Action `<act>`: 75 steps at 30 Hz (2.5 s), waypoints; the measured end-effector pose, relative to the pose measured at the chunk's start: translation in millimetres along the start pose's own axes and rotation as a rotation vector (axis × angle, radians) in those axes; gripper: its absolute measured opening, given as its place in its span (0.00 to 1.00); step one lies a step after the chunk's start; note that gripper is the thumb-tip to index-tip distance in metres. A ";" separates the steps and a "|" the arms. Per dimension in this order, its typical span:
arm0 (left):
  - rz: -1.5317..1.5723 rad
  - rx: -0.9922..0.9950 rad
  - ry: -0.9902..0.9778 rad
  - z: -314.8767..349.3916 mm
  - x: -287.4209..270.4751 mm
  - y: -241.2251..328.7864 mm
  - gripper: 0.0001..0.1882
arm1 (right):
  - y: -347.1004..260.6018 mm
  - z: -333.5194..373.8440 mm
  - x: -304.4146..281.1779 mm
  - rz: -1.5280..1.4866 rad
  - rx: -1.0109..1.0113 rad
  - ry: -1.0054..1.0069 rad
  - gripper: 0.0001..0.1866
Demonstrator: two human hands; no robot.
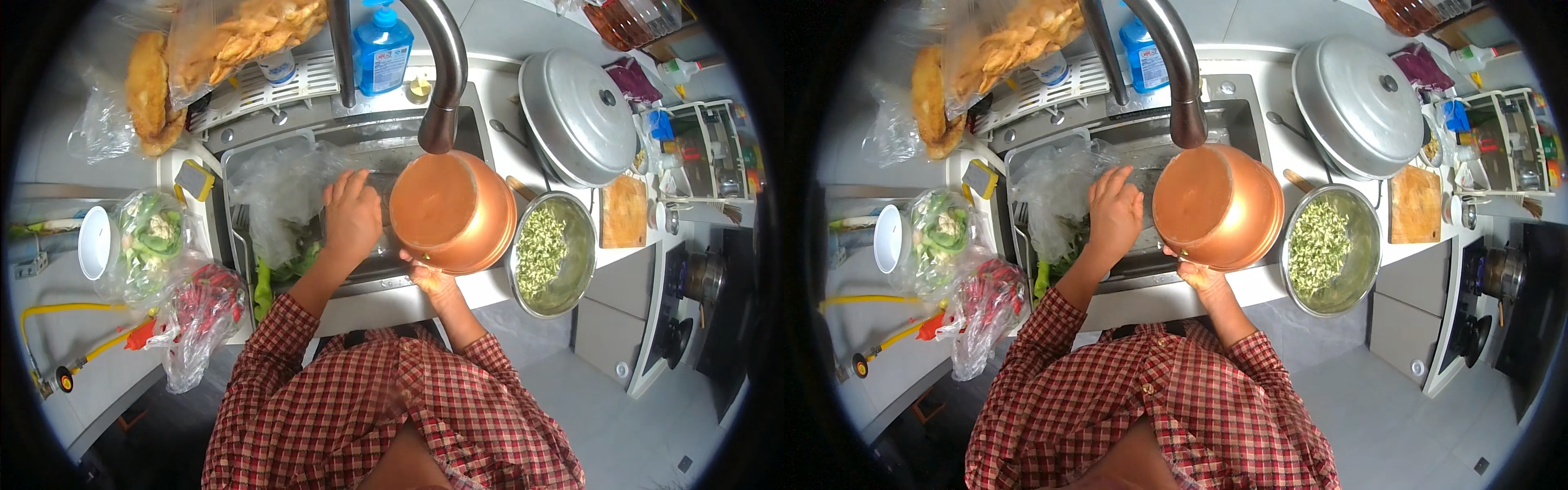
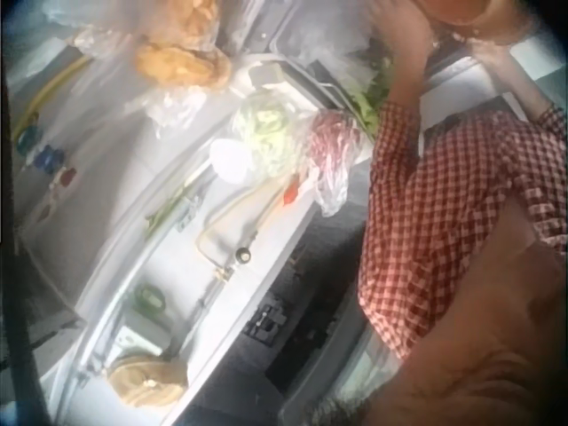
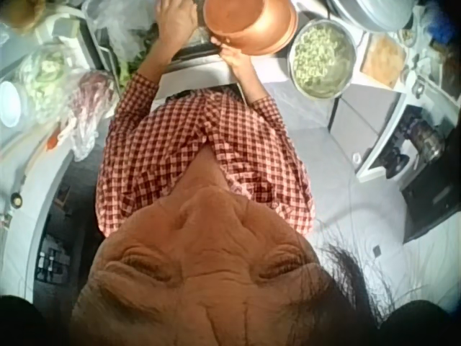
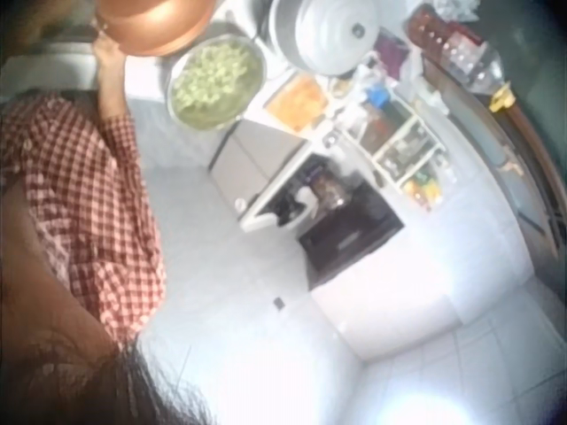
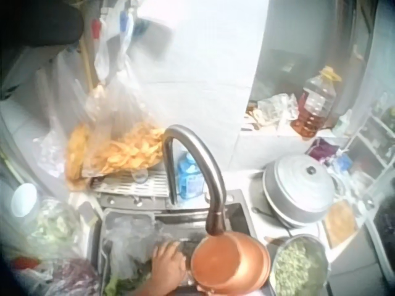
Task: The person washes chopped green vegetables in a sink using running water and transfers them into a metal bowl. They also stir a pot on the stove and rinse a copper-colored pot.
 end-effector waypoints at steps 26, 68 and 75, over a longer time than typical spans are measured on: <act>0.530 0.386 0.026 36.2 -18.8 56.0 0.10 | 22.7 -6.4 -11.9 -0.224 0.126 -0.189 0.26; 1.066 -0.688 -0.348 19.6 21.7 -63.8 0.10 | 24.9 38.2 21.1 0.947 -0.582 0.477 0.18; 1.044 -0.718 -0.302 20.5 19.0 -82.5 0.10 | 25.1 51.0 64.3 1.204 -0.631 0.496 0.20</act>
Point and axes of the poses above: each hand's wrist, its own z-axis away from the middle knuckle, its own x-axis out of the palm, y = z × x, the point moved 1 cm from there along -z, towards the middle knuckle, and after that the axes turned 12 degrees about -x, right-handed, at the moved point
